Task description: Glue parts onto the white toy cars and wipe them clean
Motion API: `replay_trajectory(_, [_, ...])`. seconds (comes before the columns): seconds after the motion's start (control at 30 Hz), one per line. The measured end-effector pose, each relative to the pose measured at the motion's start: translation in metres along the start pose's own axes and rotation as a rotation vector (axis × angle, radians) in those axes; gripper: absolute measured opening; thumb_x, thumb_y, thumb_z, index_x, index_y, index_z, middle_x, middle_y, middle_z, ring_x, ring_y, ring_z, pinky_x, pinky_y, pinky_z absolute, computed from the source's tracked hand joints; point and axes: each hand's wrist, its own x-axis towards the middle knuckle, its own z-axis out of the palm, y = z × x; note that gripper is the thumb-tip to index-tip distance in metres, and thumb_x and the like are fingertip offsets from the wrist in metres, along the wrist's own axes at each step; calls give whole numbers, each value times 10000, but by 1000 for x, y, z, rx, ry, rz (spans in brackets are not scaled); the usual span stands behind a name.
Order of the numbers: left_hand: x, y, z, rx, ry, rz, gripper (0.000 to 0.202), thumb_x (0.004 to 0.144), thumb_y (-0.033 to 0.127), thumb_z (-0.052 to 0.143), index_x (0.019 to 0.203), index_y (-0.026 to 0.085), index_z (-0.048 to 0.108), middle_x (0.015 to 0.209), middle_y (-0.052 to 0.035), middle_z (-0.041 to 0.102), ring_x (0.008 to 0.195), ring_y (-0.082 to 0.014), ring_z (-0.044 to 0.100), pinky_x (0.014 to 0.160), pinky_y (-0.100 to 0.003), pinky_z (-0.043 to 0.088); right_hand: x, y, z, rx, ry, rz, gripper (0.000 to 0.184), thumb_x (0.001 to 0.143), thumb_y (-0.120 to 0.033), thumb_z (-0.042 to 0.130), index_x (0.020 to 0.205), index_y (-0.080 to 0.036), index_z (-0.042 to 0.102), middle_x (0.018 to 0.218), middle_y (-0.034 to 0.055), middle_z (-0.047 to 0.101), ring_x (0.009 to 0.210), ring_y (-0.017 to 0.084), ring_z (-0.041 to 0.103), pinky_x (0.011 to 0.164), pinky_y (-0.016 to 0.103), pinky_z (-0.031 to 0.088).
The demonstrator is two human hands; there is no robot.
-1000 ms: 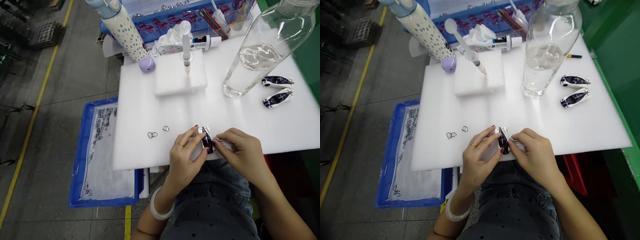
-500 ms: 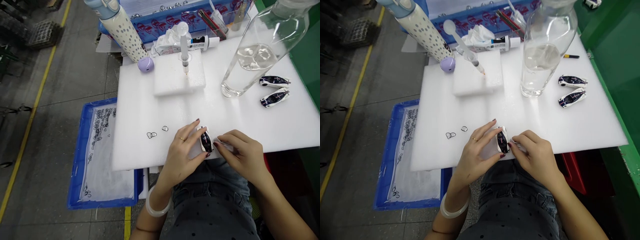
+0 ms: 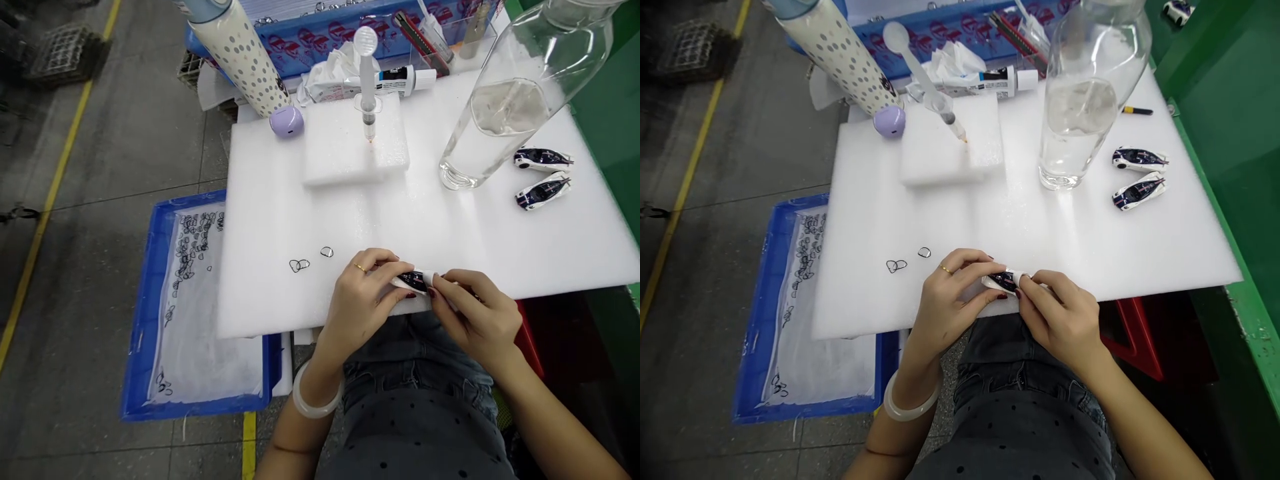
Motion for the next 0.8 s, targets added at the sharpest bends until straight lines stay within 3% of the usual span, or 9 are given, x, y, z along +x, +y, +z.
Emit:
replay_trajectory(0.13, [1, -1, 1, 7, 21, 27, 196, 863, 190, 720, 1058, 187, 691, 1054, -63, 689, 975, -195, 642, 855, -370, 572, -7, -3, 2, -35, -6, -98, 146, 839, -95, 668, 971, -155, 659, 789, 41, 648, 606, 115, 595, 522, 241, 492])
replay_trajectory(0.23, [1, -1, 2, 21, 8, 49, 175, 883, 187, 697, 1057, 200, 690, 1064, -53, 729, 988, -202, 645, 869, -388, 572, 6, 6, -10, 62, -134, -200, 190, 826, -91, 664, 989, -189, 655, 739, 15, 640, 592, 118, 581, 524, 249, 494])
replay_trajectory(0.3, [1, 0, 2, 32, 5, 52, 170, 898, 211, 680, 1068, 211, 693, 1063, -54, 741, 968, -207, 647, 851, -400, 575, 23, 17, -22, 29, -149, -192, 259, 835, -114, 670, 1067, -227, 648, 805, 30, 672, 653, 150, 606, 580, 291, 512])
replay_trajectory(0.43, [3, 1, 2, 37, 15, 41, 174, 914, 228, 661, 1085, 215, 690, 1078, -57, 752, 934, -208, 647, 822, -400, 572, 44, 32, -35, -259, -101, -38, 313, 885, -319, 673, 1191, -276, 623, 1180, 126, 663, 1020, 325, 613, 823, 501, 462])
replay_trajectory(0.53, [4, 2, 3, 52, 15, 38, 186, 903, 211, 674, 1089, 209, 682, 1074, -48, 757, 924, -205, 643, 828, -390, 567, 32, 25, -27, -184, -158, -110, 338, 868, -445, 697, 1137, -258, 617, 1116, 96, 694, 1004, 296, 623, 841, 466, 413])
replay_trajectory(0.67, [4, 3, 3, 69, 17, 50, 194, 898, 203, 680, 1090, 185, 675, 1076, -57, 755, 928, -202, 636, 836, -381, 564, 9, 13, -9, -96, -170, -101, 271, 871, -283, 716, 1105, -229, 591, 1029, 57, 720, 943, 230, 628, 816, 396, 406])
replay_trajectory(0.8, [3, 2, 4, 79, 19, 57, 193, 900, 209, 680, 1093, 193, 674, 1078, -62, 753, 932, -211, 640, 829, -398, 571, 8, 13, -12, 5, -178, -69, 222, 882, -177, 685, 1079, -194, 586, 1021, 70, 720, 947, 231, 622, 815, 396, 435])
